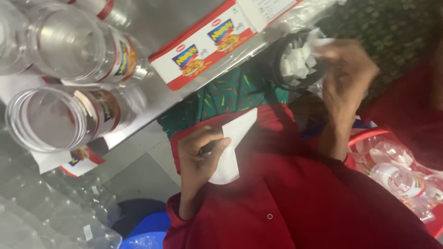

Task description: The person picks up clear plastic jars and applies adhesive labels to their sides by hand.

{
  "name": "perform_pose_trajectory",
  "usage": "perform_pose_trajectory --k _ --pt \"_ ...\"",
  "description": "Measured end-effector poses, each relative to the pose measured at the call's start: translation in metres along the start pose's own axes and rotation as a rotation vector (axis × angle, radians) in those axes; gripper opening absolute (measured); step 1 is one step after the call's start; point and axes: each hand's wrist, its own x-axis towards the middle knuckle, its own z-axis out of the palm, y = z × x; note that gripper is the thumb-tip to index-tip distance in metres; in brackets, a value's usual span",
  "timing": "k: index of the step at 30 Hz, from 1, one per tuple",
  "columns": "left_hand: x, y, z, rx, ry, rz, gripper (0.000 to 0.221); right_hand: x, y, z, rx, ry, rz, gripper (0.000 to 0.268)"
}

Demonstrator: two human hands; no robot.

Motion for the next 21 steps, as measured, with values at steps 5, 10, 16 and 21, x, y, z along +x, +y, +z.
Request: perform_pose_trajectory --k 5,10,16,21 --pt "0.001 0.008 0.007 -0.168 -0.006 -0.088 0.025 0.016 -0.017 -0.013 -0.063 -0.163 0.206 0.023" --pt "0.013 0.018 0.006 0.084 -0.021 -0.116 0.018 0.019 -0.040 -0.020 0.082 -0.149 0.297 0.024" --pt "0.036 0.074 0.015 -0.338 -0.530 -0.086 0.024 0.008 -0.050 0.006 0.571 -0.685 -0.163 0.061" --pt "0.064 0.114 0.040 -0.153 -0.693 -0.018 0.022 -0.041 -0.006 0.048 0.501 -0.600 -0.018 0.042"
